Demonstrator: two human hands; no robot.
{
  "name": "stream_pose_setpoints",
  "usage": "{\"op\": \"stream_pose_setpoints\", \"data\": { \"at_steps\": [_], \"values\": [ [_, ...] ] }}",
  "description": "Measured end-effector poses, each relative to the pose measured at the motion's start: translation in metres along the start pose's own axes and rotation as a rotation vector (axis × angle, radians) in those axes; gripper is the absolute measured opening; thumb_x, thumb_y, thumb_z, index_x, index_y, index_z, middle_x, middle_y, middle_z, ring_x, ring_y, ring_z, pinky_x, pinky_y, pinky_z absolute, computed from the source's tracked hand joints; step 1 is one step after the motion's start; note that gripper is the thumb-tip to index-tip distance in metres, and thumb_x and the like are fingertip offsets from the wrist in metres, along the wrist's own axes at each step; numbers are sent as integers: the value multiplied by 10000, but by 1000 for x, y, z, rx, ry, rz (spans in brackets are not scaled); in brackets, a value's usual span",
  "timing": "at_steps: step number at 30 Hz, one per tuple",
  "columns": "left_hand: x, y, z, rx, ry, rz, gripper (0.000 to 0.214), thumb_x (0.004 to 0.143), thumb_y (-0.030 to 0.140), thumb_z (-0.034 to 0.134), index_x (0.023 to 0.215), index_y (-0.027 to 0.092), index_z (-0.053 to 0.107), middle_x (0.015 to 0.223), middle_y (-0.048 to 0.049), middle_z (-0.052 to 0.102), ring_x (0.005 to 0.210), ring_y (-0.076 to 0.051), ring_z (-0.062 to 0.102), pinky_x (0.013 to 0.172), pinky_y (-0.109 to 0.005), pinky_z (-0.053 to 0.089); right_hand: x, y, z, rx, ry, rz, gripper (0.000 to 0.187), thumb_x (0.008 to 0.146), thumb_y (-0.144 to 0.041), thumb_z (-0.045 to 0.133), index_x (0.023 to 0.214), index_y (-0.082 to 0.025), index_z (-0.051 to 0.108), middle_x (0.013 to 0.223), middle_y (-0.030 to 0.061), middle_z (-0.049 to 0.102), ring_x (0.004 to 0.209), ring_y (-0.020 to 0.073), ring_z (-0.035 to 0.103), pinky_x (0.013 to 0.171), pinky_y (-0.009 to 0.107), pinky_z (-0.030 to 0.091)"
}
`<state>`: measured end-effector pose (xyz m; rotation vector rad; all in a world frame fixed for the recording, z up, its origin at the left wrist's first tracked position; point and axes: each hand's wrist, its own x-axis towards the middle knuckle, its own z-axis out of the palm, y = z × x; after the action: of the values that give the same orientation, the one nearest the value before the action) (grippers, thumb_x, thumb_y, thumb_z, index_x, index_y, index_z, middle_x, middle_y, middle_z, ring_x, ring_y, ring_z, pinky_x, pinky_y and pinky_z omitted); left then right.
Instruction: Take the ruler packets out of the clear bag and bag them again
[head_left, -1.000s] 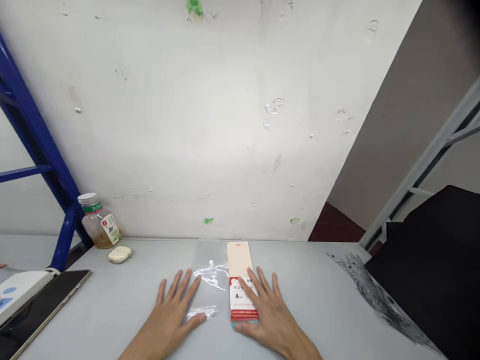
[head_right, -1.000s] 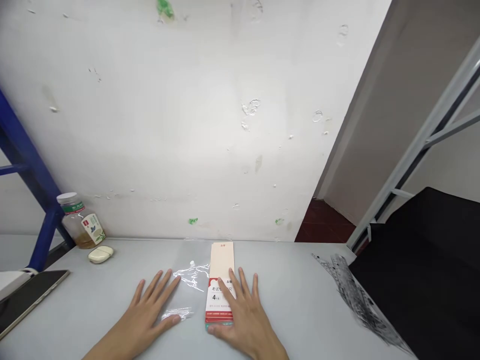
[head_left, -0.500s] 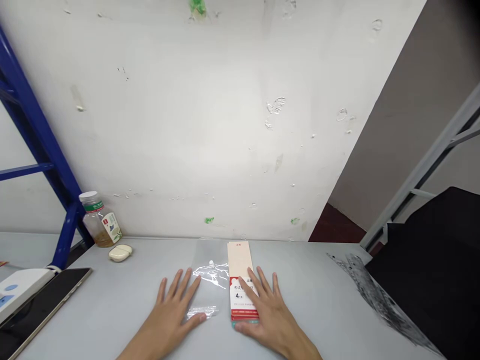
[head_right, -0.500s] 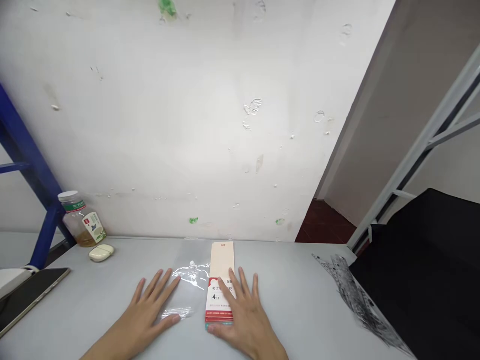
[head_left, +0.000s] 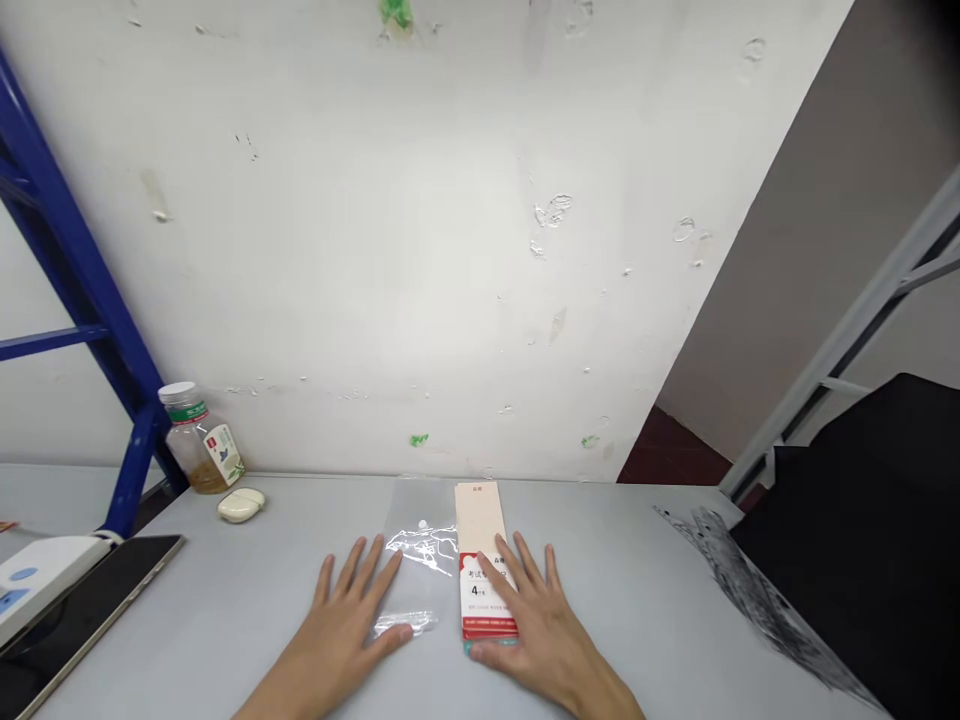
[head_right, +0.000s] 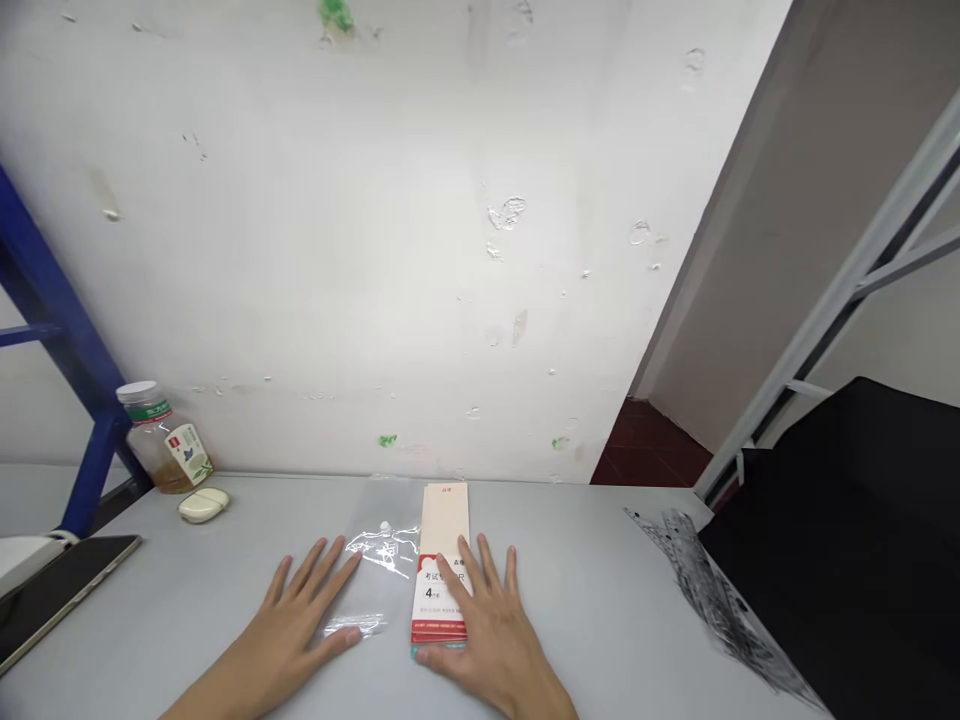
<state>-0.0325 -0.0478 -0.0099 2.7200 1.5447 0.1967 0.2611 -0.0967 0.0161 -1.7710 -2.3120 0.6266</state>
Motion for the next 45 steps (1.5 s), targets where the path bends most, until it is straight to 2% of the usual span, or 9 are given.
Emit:
{"op": "stream_pose_setpoints", "data": {
  "at_steps": [12,17,23,30,39,45],
  "values": [
    [-1,-2,5,37,38,20,705,909,674,381,1506,356,185,1585,-56,242,1428,-372,268,1115,-608,227,-1,-2,-2,-14,-19,9,913,766,-822,412,1515,-389,118,1625,-25,-10,1481,335,-56,1161,628,-79],
    [0,-1,2,39,-17,-1,704,915,683,345,1510,347,175,1589,-54,215,1437,-373,242,1108,-623,231,-2,-2,-2,-9,-20,14,911,767,-819,415,1514,-393,113,1623,-35,-20,1482,326,-65,1164,621,-81],
    [-1,-3,5,57,37,20,705,909,680,366,1510,366,172,1587,-39,243,1425,-369,279,1113,-598,234,-1,-2,-3,3,-29,18,910,769,-806,437,1513,-397,110,1621,-42,-30,1480,328,-69,1166,619,-85],
    [0,-4,8,47,47,24,706,911,673,377,1510,360,170,1585,-55,247,1425,-371,276,1106,-607,238,-2,-3,-5,4,-21,15,910,768,-808,435,1513,-396,112,1622,-40,-18,1482,333,-51,1168,617,-80],
    [-1,-1,4,21,1,-4,699,913,675,364,1510,360,181,1590,-52,228,1436,-370,249,1109,-626,224,-1,-2,-3,30,-28,15,923,757,-823,429,1513,-390,121,1624,-28,-12,1480,324,-76,1160,617,-103],
    [0,-1,4,11,33,8,695,911,660,400,1504,371,181,1586,-45,236,1432,-370,257,1114,-625,232,0,-2,-4,22,-35,24,938,747,-829,435,1514,-390,122,1623,-29,-15,1480,324,-75,1159,621,-106]
  ]
}}
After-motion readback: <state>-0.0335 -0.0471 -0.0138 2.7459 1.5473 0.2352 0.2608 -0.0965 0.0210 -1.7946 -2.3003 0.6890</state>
